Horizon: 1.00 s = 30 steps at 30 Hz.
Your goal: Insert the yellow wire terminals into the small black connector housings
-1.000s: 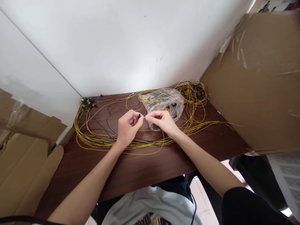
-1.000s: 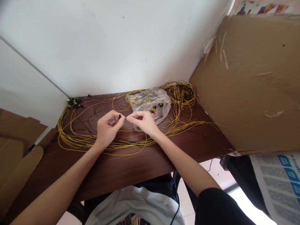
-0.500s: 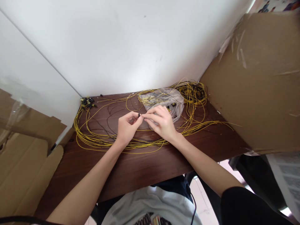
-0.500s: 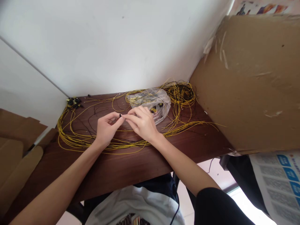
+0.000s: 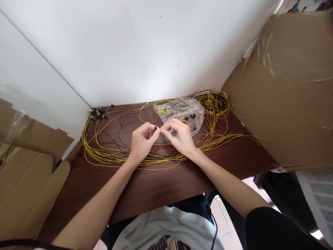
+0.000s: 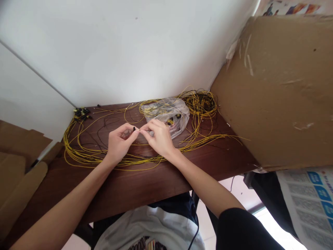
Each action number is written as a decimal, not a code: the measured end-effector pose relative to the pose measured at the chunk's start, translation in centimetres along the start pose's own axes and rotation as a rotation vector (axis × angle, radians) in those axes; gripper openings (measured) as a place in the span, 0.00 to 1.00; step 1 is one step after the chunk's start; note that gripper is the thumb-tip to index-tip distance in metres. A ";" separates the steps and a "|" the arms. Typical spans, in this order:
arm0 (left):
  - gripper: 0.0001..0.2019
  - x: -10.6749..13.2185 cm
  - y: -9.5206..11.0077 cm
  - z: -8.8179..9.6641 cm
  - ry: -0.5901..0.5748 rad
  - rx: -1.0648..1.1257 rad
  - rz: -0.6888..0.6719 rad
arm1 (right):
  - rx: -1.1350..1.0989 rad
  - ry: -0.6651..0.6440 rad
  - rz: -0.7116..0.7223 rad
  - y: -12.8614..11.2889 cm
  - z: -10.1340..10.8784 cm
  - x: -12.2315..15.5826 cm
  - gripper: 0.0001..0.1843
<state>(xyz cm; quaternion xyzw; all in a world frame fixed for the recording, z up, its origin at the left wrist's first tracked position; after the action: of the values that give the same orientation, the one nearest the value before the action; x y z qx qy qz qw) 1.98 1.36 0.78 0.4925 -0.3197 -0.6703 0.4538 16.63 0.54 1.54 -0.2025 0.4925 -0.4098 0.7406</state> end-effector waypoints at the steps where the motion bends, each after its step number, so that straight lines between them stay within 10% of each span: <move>1: 0.05 0.0 0.1 0.0 0.005 -0.009 -0.015 | -0.047 0.003 -0.048 0.0 -0.1 0.0 0.07; 11: 0.04 0.0 -0.2 0.0 -0.028 -0.052 -0.138 | -0.598 -0.113 -0.502 1.4 -0.5 -0.4 0.13; 22: 0.03 0.2 0.0 0.2 0.047 -0.168 -0.229 | -0.664 -0.104 -0.601 1.1 -0.6 -0.4 0.14; 30: 0.04 0.3 0.4 0.2 0.096 -0.235 -0.279 | -1.143 -0.149 -0.858 0.6 -1.5 0.2 0.14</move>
<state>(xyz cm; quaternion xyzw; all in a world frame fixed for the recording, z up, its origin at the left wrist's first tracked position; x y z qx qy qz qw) 1.83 0.93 1.05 0.5070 -0.1457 -0.7353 0.4256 15.53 0.93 0.36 -0.7618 0.4552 -0.3280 0.3238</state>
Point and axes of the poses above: each hand's wrist, its own x-axis away from the middle knuckle, its own z-axis out of the back of the hand, y = z × x, the point moved 2 cm from there along -x, towards the middle knuckle, and after that the axes turned 6 degrees about -x, right-handed, at the moved point
